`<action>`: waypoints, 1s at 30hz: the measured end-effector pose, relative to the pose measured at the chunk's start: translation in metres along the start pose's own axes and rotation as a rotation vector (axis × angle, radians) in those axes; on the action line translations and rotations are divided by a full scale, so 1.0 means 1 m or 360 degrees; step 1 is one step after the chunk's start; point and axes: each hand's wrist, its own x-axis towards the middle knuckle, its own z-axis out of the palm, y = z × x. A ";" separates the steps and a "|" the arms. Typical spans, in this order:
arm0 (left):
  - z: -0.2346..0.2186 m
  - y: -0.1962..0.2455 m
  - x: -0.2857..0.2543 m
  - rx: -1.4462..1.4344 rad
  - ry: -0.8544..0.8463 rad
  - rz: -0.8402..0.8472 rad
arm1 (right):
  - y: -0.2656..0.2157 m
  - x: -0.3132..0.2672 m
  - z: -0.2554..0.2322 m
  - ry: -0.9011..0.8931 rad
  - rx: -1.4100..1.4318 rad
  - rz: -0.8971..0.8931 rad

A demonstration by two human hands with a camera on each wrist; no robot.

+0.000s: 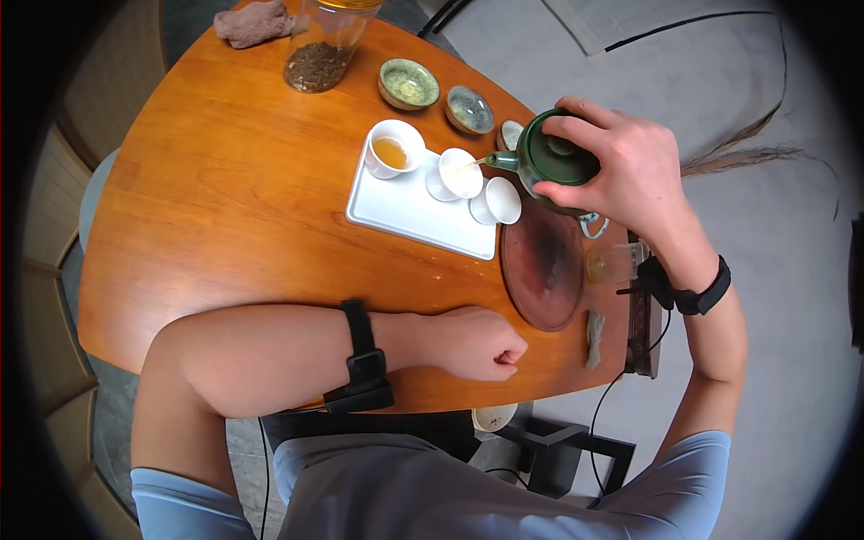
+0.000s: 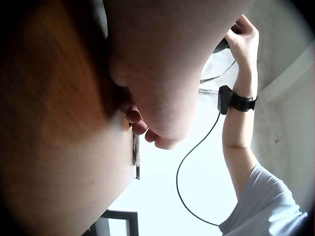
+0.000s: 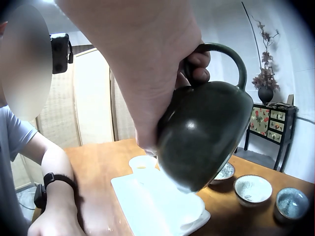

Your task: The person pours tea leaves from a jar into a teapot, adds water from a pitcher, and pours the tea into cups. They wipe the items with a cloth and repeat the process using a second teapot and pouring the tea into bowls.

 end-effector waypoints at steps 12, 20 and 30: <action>0.000 0.000 0.000 0.0006 0.0026 0.0030 | 0.003 0.000 -0.014 0.0000 -0.0031 -0.0033; 0.001 0.000 0.000 -0.0007 0.0028 0.0033 | 0.003 0.001 -0.018 -0.0018 -0.0029 -0.0047; 0.001 -0.001 0.000 -0.0022 0.0033 0.0048 | 0.003 0.000 -0.021 -0.0137 -0.0106 -0.0026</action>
